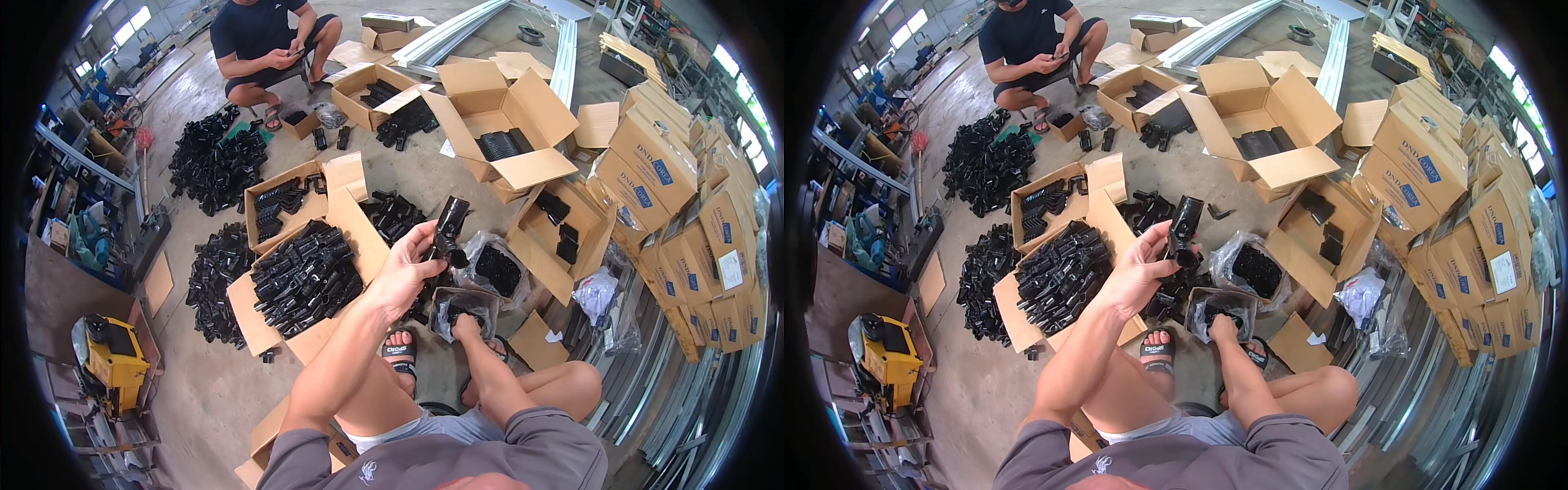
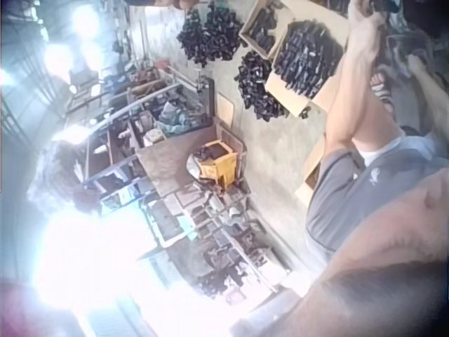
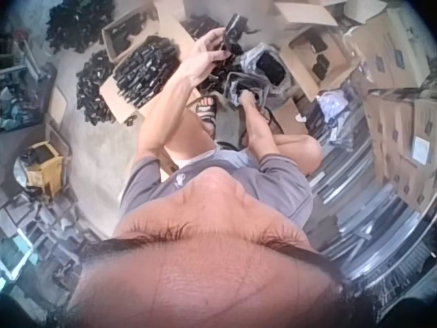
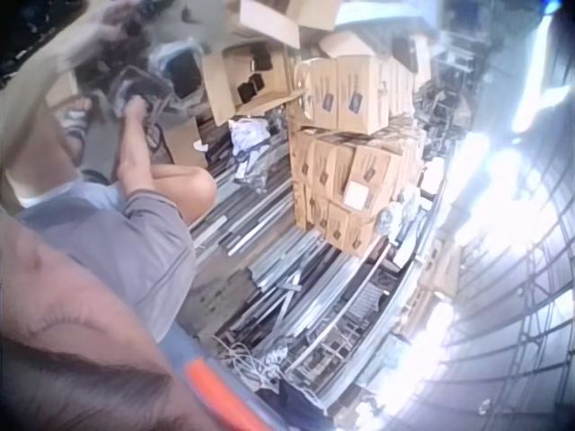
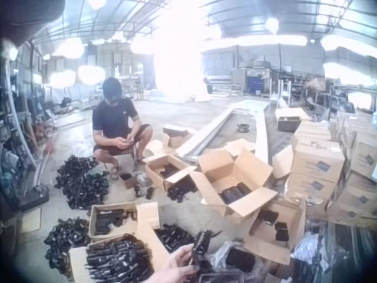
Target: The person picks up and joins black metal components together by hand while sitting on a fabrication floor.
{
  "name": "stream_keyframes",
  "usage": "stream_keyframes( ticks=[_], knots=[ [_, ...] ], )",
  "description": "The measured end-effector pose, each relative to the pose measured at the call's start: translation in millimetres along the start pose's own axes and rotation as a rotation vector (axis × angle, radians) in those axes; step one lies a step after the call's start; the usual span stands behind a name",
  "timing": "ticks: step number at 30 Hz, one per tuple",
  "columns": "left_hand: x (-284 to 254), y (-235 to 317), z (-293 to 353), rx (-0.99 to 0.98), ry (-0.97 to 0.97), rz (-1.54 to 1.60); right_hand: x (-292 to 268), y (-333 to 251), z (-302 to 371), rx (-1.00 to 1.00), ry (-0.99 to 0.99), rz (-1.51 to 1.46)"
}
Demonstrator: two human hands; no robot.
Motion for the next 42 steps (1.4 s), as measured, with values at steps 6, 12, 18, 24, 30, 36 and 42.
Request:
stream_keyframes(
  ticks=[6, 12, 18, 24, 30, 36, 42],
  knots=[
    [-2.0, 7.8, -9.0, 0.194, 0.096, -0.278, -48.2, -0.1, -2.2, -0.092, 0.354, -0.384],
    [2.9, 19.5, -2.9, 0.343, 0.197, -0.446, -233.7, -128.1, 106.9, -0.572, 0.470, -1.181],
    [14.2, 22.4, -0.2, 0.455, 0.241, -0.546, -316.5, -191.7, 219.2, -0.870, 0.406, -1.281],
    [34.7, 34.2, 12.2, 0.538, 0.261, -0.621, -312.6, -199.1, 232.1, -0.858, 0.479, -1.316],
    [35.0, 34.7, 19.8, 0.625, 0.322, -0.713, -297.2, -202.3, 226.5, -0.798, 0.466, -1.424],
    [31.9, 39.9, 25.4, 0.660, 0.376, -0.682, -287.6, -201.4, 224.1, -0.716, 0.358, -1.551],
    [30.6, 48.3, 31.2, 0.728, 0.426, -0.765, -284.6, -206.3, 225.8, -0.694, 0.356, -1.539]
  ],
)
Point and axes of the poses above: each hand's wrist, its own z-axis away from the middle knuckle, its own x-axis out of the palm, y = z × x, the point moved 9 cm from there along -z, towards the middle knuckle, and after that the axes turned 7 degrees about -z, right-handed, at the moved point
